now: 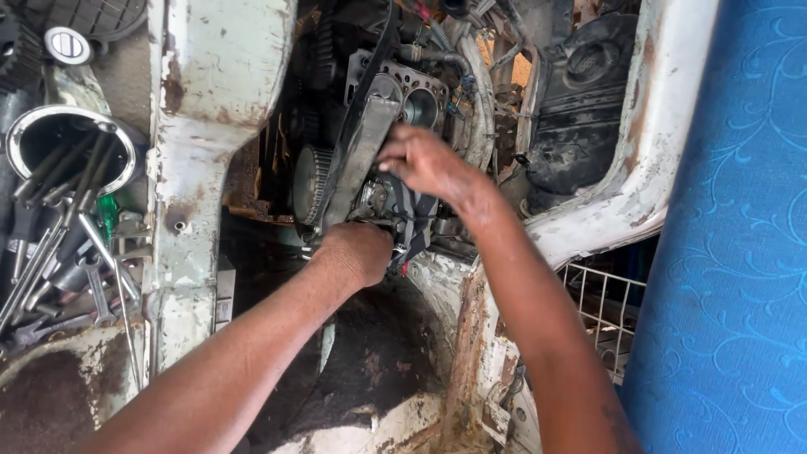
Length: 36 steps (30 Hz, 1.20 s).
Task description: The recorder is repairing an engine inside a vehicle, assisted by another person.
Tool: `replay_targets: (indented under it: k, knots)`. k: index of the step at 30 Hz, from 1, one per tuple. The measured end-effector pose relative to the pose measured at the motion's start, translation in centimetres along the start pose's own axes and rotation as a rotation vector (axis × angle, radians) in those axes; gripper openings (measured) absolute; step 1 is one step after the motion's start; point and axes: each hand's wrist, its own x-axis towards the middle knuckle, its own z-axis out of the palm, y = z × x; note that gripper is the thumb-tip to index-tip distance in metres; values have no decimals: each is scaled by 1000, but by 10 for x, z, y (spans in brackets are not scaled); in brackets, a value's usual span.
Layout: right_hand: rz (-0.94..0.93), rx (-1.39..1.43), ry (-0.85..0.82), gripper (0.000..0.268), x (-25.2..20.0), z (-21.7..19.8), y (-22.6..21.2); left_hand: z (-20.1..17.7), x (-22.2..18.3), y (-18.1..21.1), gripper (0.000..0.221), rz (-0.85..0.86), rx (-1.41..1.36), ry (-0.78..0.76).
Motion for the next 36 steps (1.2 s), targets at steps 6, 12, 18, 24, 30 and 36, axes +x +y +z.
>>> replay_targets:
  k: [6, 12, 18, 24, 30, 36]
  knots:
    - [27, -49, 67, 25, -25, 29, -20, 1, 2, 3, 28, 4, 54, 34]
    - [-220, -517, 210, 32, -36, 28, -26, 2, -1, 3, 27, 1, 61, -43]
    - [-319, 49, 296, 7, -57, 30, 25, 12, 6, 4, 25, 23, 72, -56]
    - [-295, 699, 1037, 14, -98, 70, 9, 7, 1, 7, 23, 26, -35, -100]
    - [92, -317, 183, 70, -82, 40, -84, 26, 15, 5, 26, 95, 14, 12]
    - [-107, -484, 110, 68, -81, 61, -51, 24, 14, 9, 31, 65, 79, -53]
